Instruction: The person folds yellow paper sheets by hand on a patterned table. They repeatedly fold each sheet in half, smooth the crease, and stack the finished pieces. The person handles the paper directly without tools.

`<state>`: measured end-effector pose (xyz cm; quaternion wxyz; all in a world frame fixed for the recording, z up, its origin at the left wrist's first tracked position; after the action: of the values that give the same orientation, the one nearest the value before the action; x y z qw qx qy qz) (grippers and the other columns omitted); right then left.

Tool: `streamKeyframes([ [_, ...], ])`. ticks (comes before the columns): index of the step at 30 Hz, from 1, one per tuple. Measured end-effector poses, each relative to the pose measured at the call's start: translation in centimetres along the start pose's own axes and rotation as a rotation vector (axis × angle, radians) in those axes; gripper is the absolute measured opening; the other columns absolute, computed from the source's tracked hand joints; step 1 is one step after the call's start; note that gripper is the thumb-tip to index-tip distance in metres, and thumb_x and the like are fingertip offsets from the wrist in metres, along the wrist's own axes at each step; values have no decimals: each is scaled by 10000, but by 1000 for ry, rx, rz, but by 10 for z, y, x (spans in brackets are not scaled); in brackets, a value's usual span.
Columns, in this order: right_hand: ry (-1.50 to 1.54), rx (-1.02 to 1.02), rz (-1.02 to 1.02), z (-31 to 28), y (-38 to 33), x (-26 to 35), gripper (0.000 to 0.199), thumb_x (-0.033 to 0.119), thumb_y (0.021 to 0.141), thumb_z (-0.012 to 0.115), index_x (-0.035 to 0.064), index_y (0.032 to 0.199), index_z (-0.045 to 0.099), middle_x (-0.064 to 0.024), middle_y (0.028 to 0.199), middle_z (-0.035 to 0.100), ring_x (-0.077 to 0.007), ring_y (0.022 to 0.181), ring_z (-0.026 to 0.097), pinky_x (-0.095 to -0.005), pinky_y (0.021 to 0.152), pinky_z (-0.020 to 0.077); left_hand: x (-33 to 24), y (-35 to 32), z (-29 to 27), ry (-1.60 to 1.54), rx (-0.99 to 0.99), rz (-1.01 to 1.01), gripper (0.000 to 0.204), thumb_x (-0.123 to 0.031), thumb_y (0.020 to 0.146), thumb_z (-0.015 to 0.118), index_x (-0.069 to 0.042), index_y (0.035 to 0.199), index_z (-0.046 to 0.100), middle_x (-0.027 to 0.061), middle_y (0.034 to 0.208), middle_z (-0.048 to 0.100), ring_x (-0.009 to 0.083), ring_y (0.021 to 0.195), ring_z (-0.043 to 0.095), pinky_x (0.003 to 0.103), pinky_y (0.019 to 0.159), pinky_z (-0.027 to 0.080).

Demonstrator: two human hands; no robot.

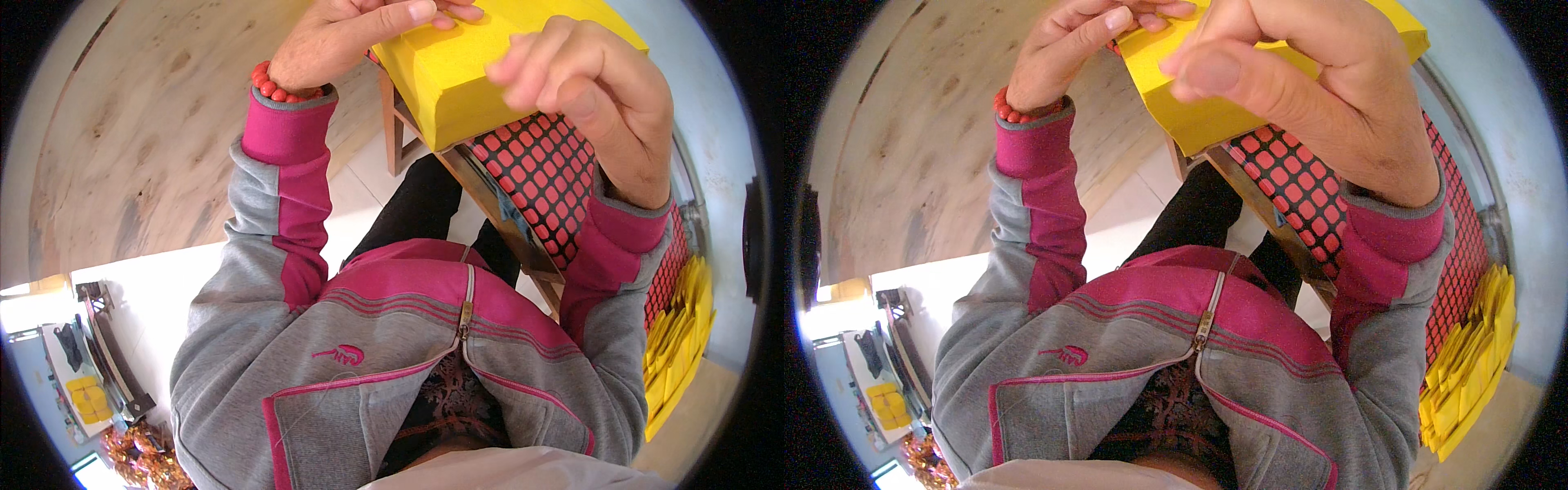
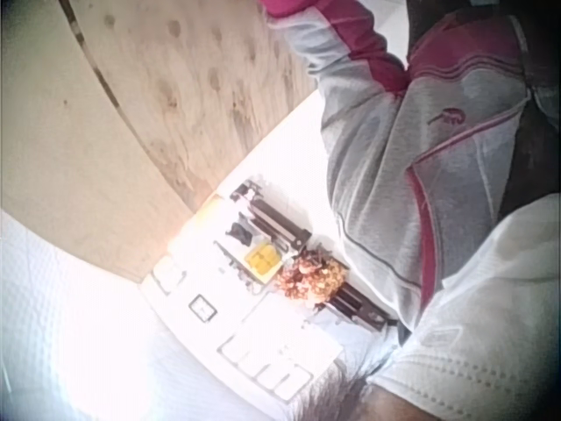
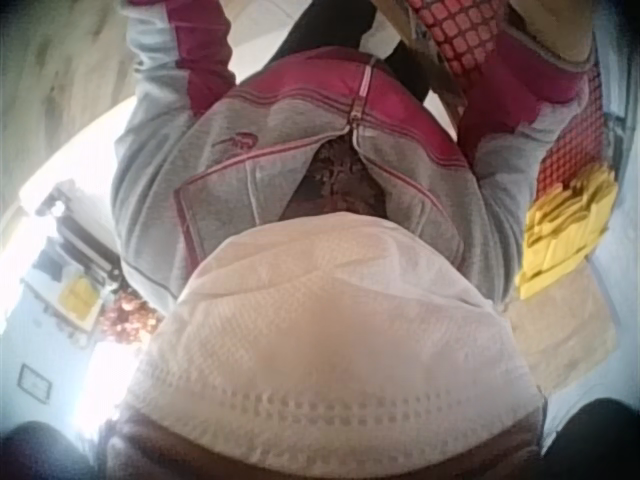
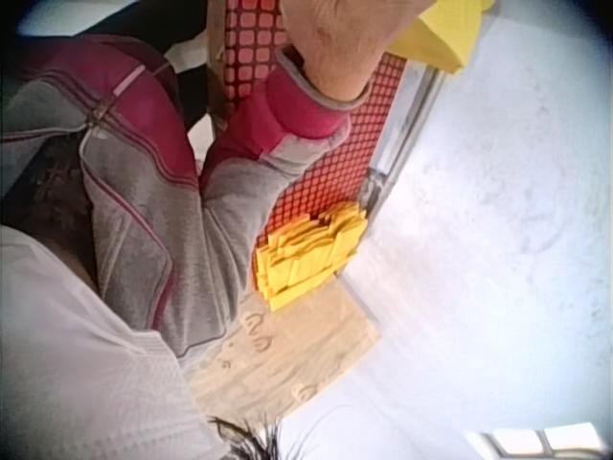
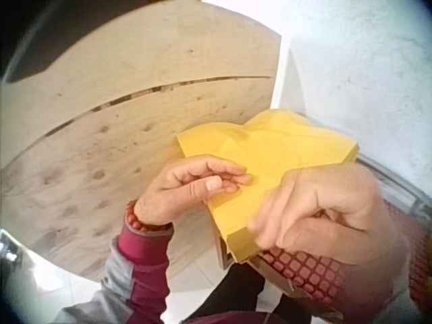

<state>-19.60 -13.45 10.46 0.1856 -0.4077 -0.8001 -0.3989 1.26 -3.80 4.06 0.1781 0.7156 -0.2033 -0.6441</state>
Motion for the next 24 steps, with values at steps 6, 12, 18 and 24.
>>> streamKeyframes([
  [6, -100, -71, 353, 10, -3, 20, 153, 64, 858, 745, -1, 898, 612, -85, 838, 629, -204, 797, 647, -294, 731, 502, -4, 3, 4, 19, 20, 5, 326, -45, 1017, 505, 62, 1321, 551, 178, 1271, 639, 197, 1168, 611, 301, 1019, 472],
  [12, -195, -182, -168, 2, -5, 23, 112, 31, 874, 724, -10, 888, 621, -41, 751, 565, -142, 668, 563, -250, 641, 438, -4, 2, 5, 28, -11, -52, 313, -51, 1018, 511, 51, 1308, 567, 159, 1260, 648, 185, 1156, 615, 297, 1017, 469],
  [18, -121, -169, 303, -5, -18, 22, 144, 93, 908, 654, -15, 1002, 645, -127, 932, 643, -230, 860, 636, -323, 764, 496, 4, 2, -2, 64, 12, 1, 295, -62, 1025, 503, 43, 1289, 583, 139, 1238, 658, 165, 1124, 619, 281, 979, 479],
  [24, -423, -210, 88, -1, -14, 1, 143, 72, 887, 670, -10, 1002, 650, -137, 957, 654, -246, 879, 648, -327, 771, 507, 6, 2, -6, -98, 105, -59, 282, -97, 1043, 479, 37, 1255, 608, 73, 1157, 671, 127, 997, 633, 256, 861, 497],
])
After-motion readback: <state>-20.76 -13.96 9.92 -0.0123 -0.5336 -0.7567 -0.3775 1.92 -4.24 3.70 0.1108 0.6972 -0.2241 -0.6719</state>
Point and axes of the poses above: each hand's wrist, its own y-axis towards the middle knuckle, its own z-axis out of the palm, x = y × z, the point moved 3 cm from there along y, towards the middle knuckle
